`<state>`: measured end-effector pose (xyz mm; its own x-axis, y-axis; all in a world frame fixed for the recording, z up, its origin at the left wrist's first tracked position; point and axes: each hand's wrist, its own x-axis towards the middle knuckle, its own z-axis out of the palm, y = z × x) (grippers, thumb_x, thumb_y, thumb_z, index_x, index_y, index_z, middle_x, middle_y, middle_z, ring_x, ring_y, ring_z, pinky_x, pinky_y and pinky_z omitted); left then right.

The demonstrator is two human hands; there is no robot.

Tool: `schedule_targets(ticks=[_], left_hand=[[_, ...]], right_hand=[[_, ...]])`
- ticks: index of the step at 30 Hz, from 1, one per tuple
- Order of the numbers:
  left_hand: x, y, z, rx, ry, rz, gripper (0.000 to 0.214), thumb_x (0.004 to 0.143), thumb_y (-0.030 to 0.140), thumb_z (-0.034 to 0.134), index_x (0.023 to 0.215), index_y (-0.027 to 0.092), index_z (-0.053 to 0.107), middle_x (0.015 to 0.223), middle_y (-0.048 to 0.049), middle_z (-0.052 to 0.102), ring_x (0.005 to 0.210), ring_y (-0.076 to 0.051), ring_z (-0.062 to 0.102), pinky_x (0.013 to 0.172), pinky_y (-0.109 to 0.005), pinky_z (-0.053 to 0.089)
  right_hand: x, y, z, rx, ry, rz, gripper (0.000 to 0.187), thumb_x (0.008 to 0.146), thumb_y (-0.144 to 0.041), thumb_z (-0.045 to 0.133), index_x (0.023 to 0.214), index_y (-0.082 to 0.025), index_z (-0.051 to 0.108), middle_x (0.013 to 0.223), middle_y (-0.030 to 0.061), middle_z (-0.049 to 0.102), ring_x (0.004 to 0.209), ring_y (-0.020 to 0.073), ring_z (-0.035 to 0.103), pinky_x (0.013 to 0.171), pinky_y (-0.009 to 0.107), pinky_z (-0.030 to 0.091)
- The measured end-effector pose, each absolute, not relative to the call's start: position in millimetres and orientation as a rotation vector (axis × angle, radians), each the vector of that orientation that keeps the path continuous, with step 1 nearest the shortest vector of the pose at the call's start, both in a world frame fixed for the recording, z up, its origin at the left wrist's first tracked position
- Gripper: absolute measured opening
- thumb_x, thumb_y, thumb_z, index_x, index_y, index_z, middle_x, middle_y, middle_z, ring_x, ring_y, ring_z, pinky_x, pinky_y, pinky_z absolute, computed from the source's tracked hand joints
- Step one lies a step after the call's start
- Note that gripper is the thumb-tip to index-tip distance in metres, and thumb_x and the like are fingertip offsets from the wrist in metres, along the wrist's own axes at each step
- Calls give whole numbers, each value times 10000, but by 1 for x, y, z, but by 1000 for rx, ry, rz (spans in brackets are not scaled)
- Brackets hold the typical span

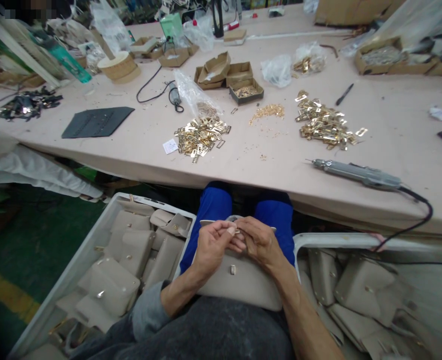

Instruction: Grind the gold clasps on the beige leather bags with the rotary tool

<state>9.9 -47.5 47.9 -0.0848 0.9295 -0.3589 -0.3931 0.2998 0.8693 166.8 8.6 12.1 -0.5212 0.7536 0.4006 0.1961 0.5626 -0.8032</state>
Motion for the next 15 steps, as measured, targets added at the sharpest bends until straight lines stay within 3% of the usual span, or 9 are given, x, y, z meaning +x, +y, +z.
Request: schedule_targets(ticks=[3,8,15], left_hand=[[8,-48,48,800,1225,1247,346,891,369,754,1097,96,707,829,-108,760,631,-210,740,612,-306,628],[1,-47,43,1174,1424,1255,217,995,274,605,1037,144,774,781,-62,723,556,-142,643,565,-256,538],[-2,-41,47,1696,1470,1253,213,1007,166,528,1034,156,740,831,-70,722,742,-196,677,720,-315,526]], right_hand=[[165,10,20,-777,-2005,949,231,1025,-163,524,1131,-243,714,1052,81,724,938,195,696,800,328,570],[163,10,30,-793,-2043,1001,217,1047,-175,487,1035,-224,698,936,58,673,863,182,648,770,313,516],[168,7,28,-839,-2090,1037,192,1074,-214,465,998,-215,642,961,66,640,872,186,608,776,329,478]])
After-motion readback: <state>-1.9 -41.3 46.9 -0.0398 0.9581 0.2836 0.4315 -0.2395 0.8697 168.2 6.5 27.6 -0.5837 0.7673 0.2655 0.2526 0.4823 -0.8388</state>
